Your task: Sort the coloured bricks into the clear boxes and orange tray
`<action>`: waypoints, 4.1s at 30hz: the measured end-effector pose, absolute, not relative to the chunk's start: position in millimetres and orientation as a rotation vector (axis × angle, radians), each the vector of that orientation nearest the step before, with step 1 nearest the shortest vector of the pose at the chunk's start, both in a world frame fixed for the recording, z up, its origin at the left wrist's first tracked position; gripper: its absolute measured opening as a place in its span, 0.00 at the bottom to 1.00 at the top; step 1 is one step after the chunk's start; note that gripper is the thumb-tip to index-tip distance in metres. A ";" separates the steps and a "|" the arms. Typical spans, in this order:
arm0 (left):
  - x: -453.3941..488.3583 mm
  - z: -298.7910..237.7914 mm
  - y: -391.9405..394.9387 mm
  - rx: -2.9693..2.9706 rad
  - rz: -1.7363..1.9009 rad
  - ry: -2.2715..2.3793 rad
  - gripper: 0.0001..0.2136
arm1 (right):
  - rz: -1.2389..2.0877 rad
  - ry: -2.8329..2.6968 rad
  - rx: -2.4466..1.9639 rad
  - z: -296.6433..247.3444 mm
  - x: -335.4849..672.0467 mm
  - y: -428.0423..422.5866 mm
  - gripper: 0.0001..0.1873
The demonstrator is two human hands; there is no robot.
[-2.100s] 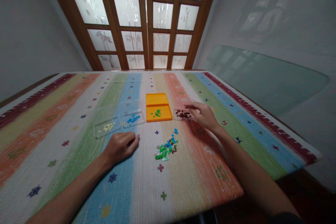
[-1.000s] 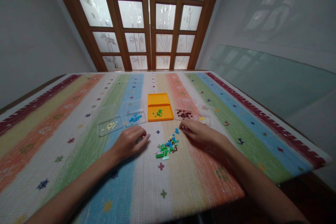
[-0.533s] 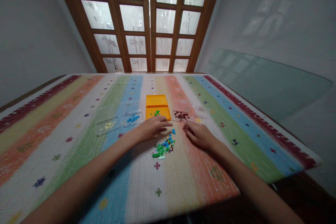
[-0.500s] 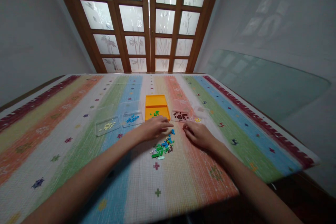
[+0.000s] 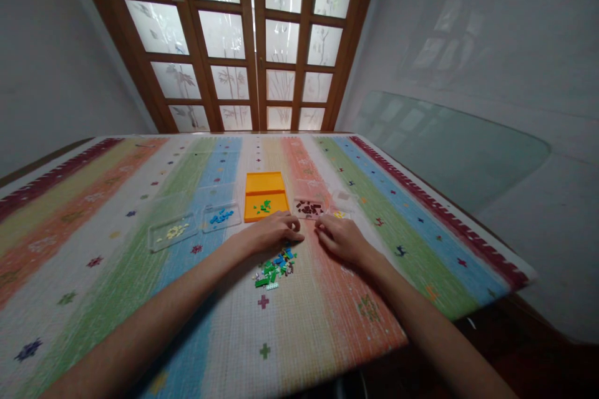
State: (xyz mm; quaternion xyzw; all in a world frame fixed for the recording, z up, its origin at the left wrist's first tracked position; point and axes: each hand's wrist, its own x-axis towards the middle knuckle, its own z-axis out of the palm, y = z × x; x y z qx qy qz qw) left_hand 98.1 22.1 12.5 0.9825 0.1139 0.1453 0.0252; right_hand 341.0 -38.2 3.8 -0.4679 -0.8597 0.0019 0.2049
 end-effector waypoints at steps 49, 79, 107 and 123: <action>43.9 8.3 1.0 3.134 0.211 0.936 0.09 | -0.043 -2.485 -1.179 -2.5 345.5 -35.2 0.08; -21.8 -5.8 -29.8 2.939 0.399 1.318 0.12 | -0.027 -2.482 -1.188 1.6 343.3 -42.2 0.10; -62.7 13.8 -2.2 2.592 0.950 1.606 0.10 | 0.025 -2.503 -1.218 2.5 344.0 -42.1 0.09; -65.6 16.8 -5.1 2.606 0.895 1.616 0.16 | 0.011 -2.509 -1.203 -0.9 345.5 -40.6 0.09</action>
